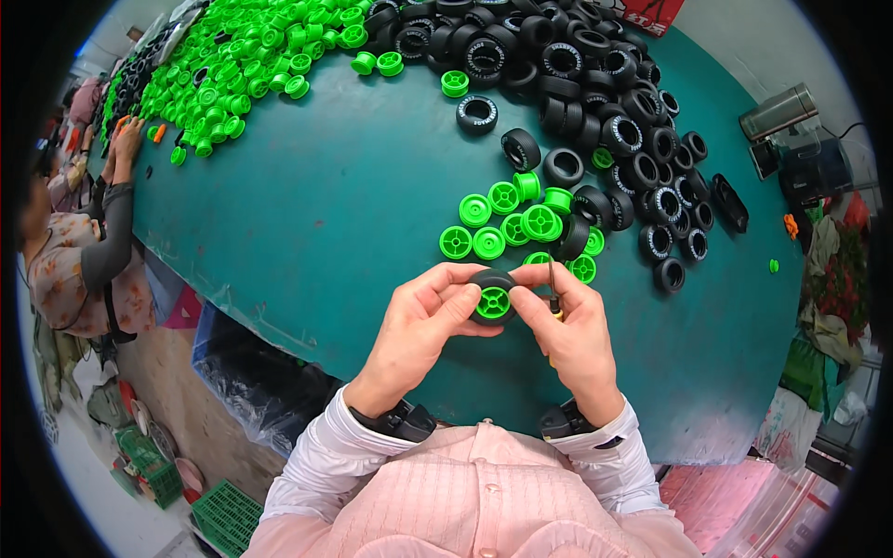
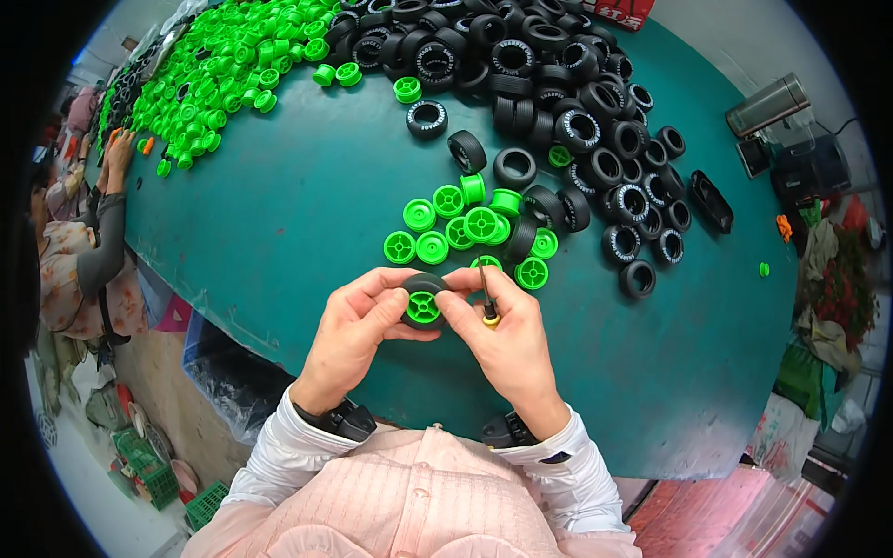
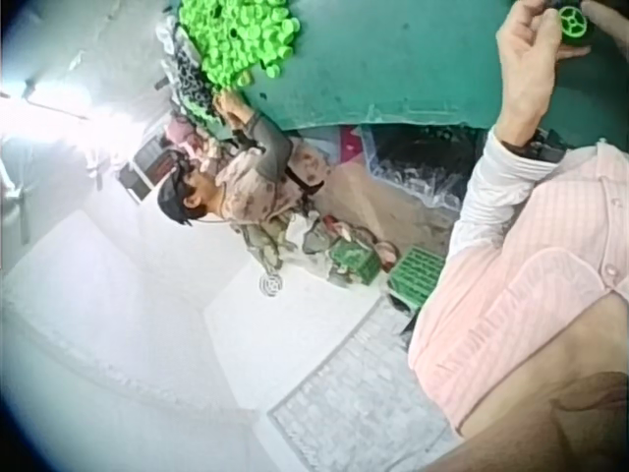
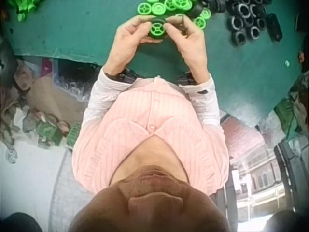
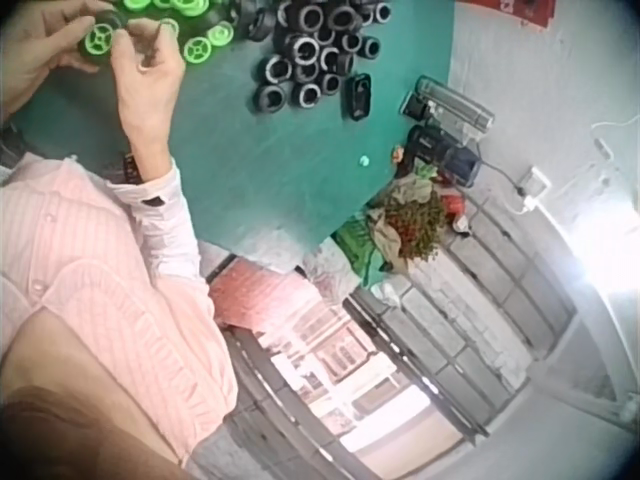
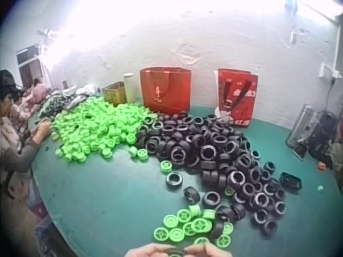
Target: Assembling toy wheels by fitting black rubber tires onto green plastic rims.
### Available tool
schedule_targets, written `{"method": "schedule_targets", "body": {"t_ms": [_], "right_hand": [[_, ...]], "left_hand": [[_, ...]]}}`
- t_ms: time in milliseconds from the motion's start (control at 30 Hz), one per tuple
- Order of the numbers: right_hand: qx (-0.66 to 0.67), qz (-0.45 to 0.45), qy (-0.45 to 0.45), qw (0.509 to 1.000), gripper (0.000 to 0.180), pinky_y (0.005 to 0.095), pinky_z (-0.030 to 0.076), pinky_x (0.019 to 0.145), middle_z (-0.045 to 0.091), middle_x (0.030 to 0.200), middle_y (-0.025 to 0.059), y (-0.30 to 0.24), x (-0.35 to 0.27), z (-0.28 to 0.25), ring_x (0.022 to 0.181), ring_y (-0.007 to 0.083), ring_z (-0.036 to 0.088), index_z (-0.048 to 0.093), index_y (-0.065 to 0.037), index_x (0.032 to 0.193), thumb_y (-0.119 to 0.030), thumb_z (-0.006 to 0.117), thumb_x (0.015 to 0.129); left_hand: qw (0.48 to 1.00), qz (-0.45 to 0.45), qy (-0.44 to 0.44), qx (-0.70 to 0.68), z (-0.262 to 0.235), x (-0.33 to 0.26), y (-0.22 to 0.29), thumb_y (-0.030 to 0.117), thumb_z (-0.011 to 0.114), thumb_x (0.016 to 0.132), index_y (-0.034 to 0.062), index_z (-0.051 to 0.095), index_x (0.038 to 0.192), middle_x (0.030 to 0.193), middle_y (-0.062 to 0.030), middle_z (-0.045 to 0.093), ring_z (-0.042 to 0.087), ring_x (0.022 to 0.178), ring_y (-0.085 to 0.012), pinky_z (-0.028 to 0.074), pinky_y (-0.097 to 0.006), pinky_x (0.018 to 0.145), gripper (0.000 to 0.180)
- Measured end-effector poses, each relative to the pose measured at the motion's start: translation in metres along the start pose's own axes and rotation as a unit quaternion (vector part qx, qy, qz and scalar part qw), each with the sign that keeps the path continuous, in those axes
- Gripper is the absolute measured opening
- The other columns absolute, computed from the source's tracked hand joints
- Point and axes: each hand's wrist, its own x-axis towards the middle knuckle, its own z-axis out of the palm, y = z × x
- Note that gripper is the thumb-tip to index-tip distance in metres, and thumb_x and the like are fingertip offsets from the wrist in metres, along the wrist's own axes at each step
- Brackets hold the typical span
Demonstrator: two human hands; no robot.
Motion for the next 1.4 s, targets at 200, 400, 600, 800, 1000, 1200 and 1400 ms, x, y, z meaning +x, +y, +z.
{"method": "schedule_targets", "body": {"t_ms": [200,400,600,800,1000,1200,1400], "right_hand": [[0.04,0.001,0.037,0.999,0.018,0.0198,0.043,0.057,0.067,0.089,0.0018,0.004,-0.001,0.006,0.067,0.0029,0.057,0.064,0.002,0.104,-0.011,0.07,0.094],[0.066,0.037,0.011,0.997,0.018,0.0182,0.034,0.046,0.063,0.083,-0.0016,0.004,0.001,0.001,0.056,0.0001,0.048,0.063,0.0,0.104,-0.015,0.069,0.095],[0.054,0.024,0.003,0.998,0.018,0.0185,0.032,0.044,0.06,0.079,-0.0043,0.005,0.002,-0.001,0.053,-0.0014,0.042,0.063,-0.001,0.103,-0.014,0.071,0.093],[0.018,-0.016,0.0,1.0,0.021,0.0209,0.034,0.051,0.06,0.082,-0.0034,0.004,0.001,0.003,0.059,0.0005,0.042,0.063,0.0,0.1,-0.012,0.075,0.089],[-0.084,-0.173,0.059,0.98,0.02,0.0254,0.034,0.052,0.057,0.082,0.0019,0.018,0.001,0.015,0.058,0.0064,0.042,0.062,0.003,0.094,-0.008,0.076,0.086],[-0.02,-0.19,0.093,0.977,0.02,0.0256,0.033,0.052,0.053,0.08,0.0032,0.023,-0.001,0.023,0.058,0.0085,0.042,0.062,0.004,0.096,-0.007,0.075,0.086],[0.026,-0.074,0.056,0.995,0.022,0.0238,0.035,0.053,0.056,0.077,0.0007,0.015,-0.006,0.016,0.059,0.0069,0.044,0.063,0.002,0.099,-0.011,0.076,0.087]], "left_hand": [[1.0,0.011,0.021,-0.012,0.006,0.0,-0.003,0.021,0.055,0.105,-0.0059,0.053,0.131,0.116,-0.0138,0.068,0.07,0.103,-0.0248,0.061,-0.04,0.089,0.038],[1.0,-0.007,0.005,0.026,-0.002,-0.001,0.001,0.022,0.056,0.104,-0.0062,0.054,0.13,0.115,-0.0161,0.068,0.072,0.1,-0.0285,0.061,-0.038,0.086,0.038],[0.999,0.021,0.014,0.033,0.005,0.001,0.0,0.013,0.06,0.102,-0.006,0.055,0.127,0.114,-0.0134,0.069,0.07,0.098,-0.0223,0.06,-0.035,0.085,0.032],[0.996,0.055,0.038,0.053,0.011,0.003,0.001,0.009,0.062,0.1,-0.0035,0.059,0.121,0.108,-0.0073,0.069,0.066,0.094,-0.012,0.057,-0.028,0.084,0.024],[0.988,0.104,0.051,0.104,0.013,0.002,-0.006,0.008,0.062,0.1,-0.0022,0.061,0.118,0.106,-0.0052,0.068,0.065,0.093,-0.0091,0.054,-0.025,0.081,0.021],[0.995,0.077,0.046,0.037,0.015,0.003,0.0,0.007,0.062,0.1,-0.0027,0.06,0.115,0.106,-0.0061,0.067,0.065,0.093,-0.0092,0.054,-0.025,0.083,0.018],[0.992,0.083,0.028,0.087,0.009,0.002,0.001,0.006,0.062,0.099,-0.0027,0.06,0.114,0.106,-0.0067,0.067,0.065,0.096,-0.012,0.057,-0.029,0.085,0.017]]}}
